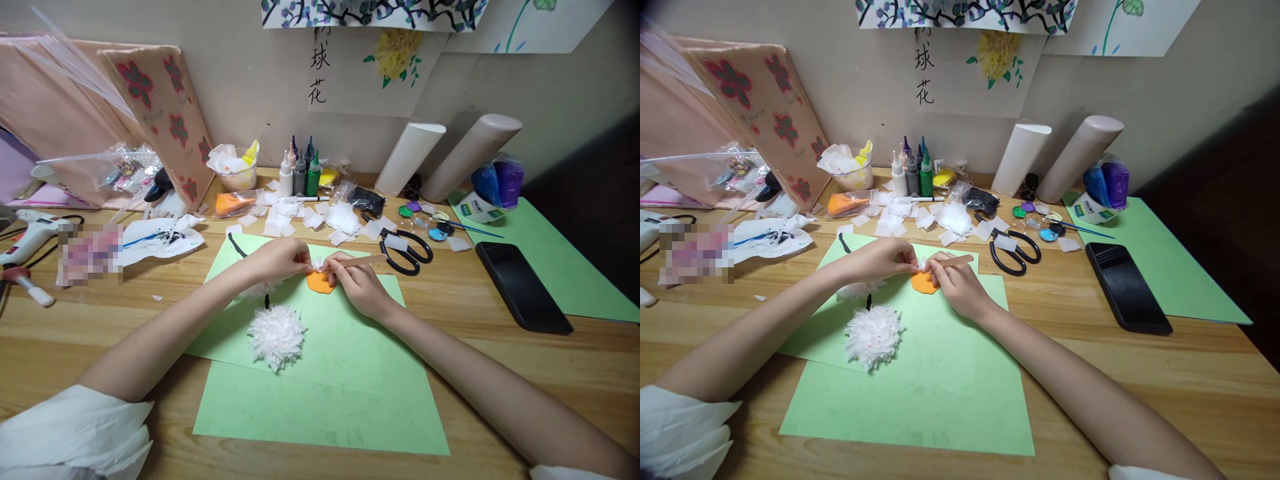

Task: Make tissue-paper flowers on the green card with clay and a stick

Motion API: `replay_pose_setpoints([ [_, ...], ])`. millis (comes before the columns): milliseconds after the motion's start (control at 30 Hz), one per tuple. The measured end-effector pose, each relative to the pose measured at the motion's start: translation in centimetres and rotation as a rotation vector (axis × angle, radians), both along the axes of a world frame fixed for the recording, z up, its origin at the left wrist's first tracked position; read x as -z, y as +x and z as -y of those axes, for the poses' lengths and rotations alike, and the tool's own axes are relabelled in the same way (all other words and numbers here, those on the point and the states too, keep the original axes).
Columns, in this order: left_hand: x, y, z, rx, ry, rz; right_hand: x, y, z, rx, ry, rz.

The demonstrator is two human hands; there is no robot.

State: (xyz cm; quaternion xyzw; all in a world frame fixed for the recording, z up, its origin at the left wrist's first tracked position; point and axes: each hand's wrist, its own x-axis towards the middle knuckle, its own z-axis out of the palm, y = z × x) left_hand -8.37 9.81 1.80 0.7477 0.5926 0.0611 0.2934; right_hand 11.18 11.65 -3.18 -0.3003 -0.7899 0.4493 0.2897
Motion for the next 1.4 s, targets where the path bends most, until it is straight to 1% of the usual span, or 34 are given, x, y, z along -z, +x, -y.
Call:
replay_pose_setpoints([
  [133, 0.1, 0.1, -0.1, 0.009, 0.016, 0.008, 0.2, 0.0, -0.1, -0.01, -0.012, 0.001],
  [367, 0.8, 0.3, -0.2, 0.01, 0.079, 0.039, 0.2, -0.2, -0.1, 0.012, -0.055, -0.004],
  [533, 1.0, 0.3, -0.3, -0.003, 0.067, 0.082, 0.4, -0.2, -0.1, 0.046, -0.086, -0.002],
  [667, 0.9, 0.3, -0.2, -0.018, 0.067, 0.086, 0.3, -0.3, -0.1, 0.056, -0.093, 0.008],
  [833, 0.7, 0.2, -0.2, -0.024, 0.064, 0.095, 0.1, -0.2, -0.1, 0.048, -0.062, -0.032],
  [1000, 0.7, 0.2, -0.3, -0.02, 0.068, 0.104, 0.0, -0.3, -0.1, 0.012, -0.01, 0.046],
  [1100, 0.5, -0.3, -0.4, -0.027, 0.088, 0.094, -0.1, -0.3, 0.0, -0.004, 0.028, 0.047],
  [1167, 0.2, -0.9, -0.5, -0.078, 0.13, 0.043, -0.1, -0.2, 0.1, 0.005, 0.047, 0.002],
  [1200, 0.1, -1.3, -0.6, -0.123, 0.172, -0.018, 0.0, -0.2, 0.1, 0.025, 0.058, -0.029],
  [1300, -0.1, -2.9, -1.1, -0.237, 0.322, -0.294, 0.1, 0.1, 0.2, 0.107, 0.063, -0.099],
  [1333, 0.0, -3.4, -1.2, -0.246, 0.344, -0.371, 0.2, 0.2, 0.2, 0.123, 0.054, -0.109],
  [1400, 0.2, -4.2, -1.5, -0.232, 0.333, -0.451, 0.3, 0.2, 0.2, 0.136, 0.035, -0.116],
])
